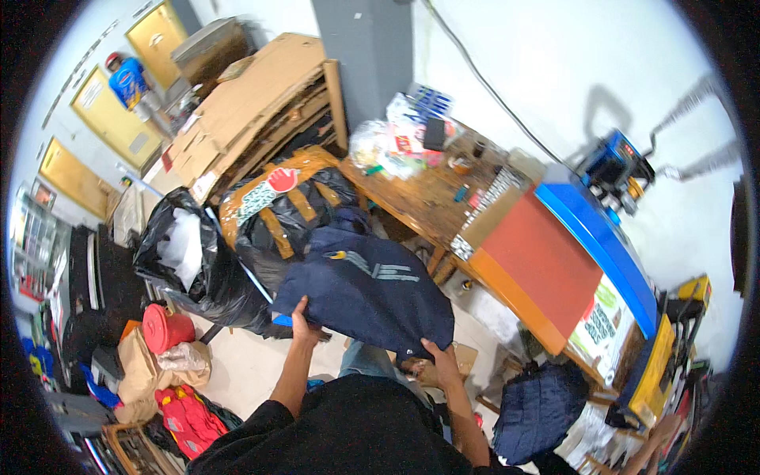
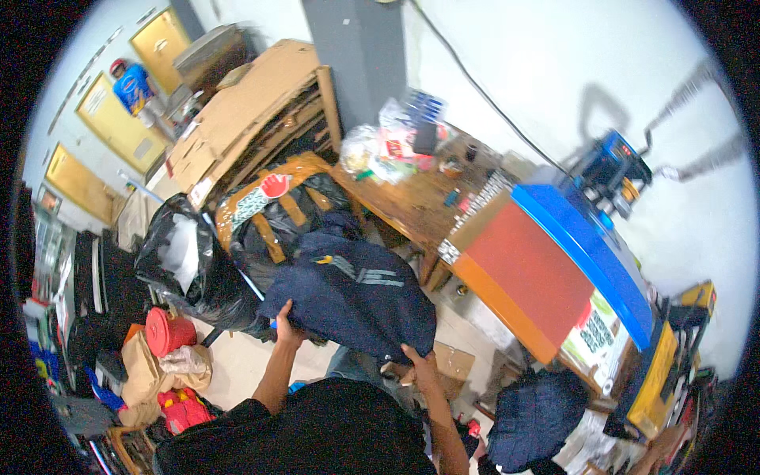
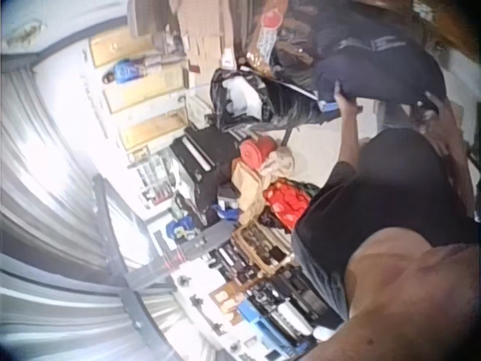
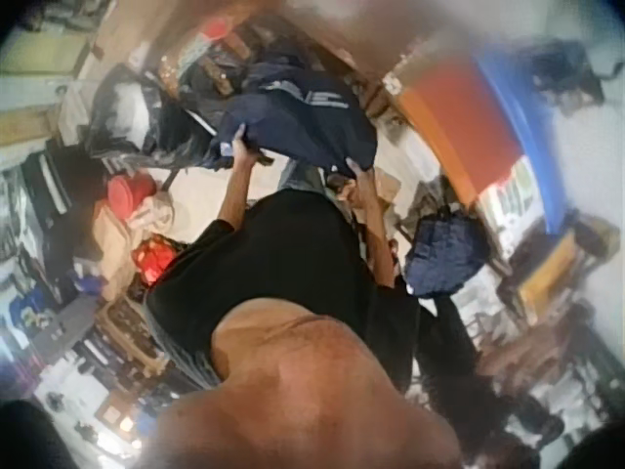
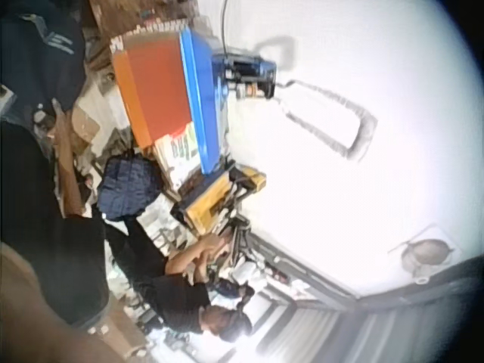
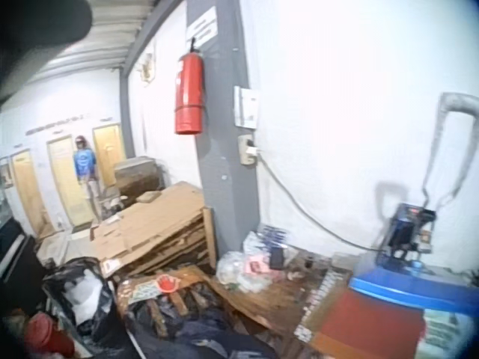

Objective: The person prepares blue tote bags and clothing for screen printing by arranging them on a heat press machine and then operates the press.

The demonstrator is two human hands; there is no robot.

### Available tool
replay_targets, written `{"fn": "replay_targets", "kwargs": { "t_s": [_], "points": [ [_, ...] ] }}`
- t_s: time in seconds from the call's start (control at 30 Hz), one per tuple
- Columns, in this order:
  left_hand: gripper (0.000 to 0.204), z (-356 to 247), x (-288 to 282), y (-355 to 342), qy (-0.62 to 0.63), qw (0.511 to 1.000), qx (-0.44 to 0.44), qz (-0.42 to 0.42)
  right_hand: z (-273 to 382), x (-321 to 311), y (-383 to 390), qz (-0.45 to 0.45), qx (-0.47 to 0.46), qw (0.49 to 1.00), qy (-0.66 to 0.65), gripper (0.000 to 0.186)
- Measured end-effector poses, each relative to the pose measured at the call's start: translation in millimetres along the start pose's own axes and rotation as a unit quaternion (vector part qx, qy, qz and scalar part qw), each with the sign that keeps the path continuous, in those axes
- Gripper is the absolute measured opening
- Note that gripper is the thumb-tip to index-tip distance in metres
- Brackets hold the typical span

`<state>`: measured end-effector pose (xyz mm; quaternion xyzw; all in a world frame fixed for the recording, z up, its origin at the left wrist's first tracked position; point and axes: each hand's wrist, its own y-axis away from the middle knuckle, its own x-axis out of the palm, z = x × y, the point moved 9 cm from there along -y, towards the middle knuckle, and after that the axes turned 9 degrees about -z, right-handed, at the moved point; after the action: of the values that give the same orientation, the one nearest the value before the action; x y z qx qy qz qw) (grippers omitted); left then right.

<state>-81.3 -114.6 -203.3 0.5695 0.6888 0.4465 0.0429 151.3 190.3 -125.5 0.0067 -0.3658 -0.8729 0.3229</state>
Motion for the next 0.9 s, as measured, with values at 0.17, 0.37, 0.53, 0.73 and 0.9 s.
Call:
{"fn": "replay_targets", "kwargs": {
  "t_s": [0.17, 0.37, 0.53, 0.73, 0.9],
  "points": [
    [0.017, 58.9, 17.6, -23.1, -0.202, 0.977, -0.042, 0.051, -66.9, -169.0, 6.2, -0.158, -0.05, 0.98, -0.113, 0.042],
    [0.018, 127.0, 116.2, 31.2, -0.203, 0.973, -0.083, 0.073, -53.7, -274.1, 49.0, -0.377, -0.14, 0.887, -0.228, 0.03],
    [0.029, 126.1, 218.7, 76.2, -0.26, 0.95, -0.111, 0.136, 20.9, -317.8, 100.9, -0.502, -0.223, 0.821, -0.153, 0.039],
    [0.049, 178.3, 456.5, 73.2, -0.215, 0.892, -0.099, 0.385, 180.9, -374.1, 9.7, -0.341, -0.233, 0.884, -0.219, 0.044],
    [0.042, 278.0, 656.4, 26.5, -0.204, 0.808, -0.005, 0.554, 310.0, -438.9, -135.0, -0.205, -0.31, 0.904, -0.21, 0.048]
  ]
}}
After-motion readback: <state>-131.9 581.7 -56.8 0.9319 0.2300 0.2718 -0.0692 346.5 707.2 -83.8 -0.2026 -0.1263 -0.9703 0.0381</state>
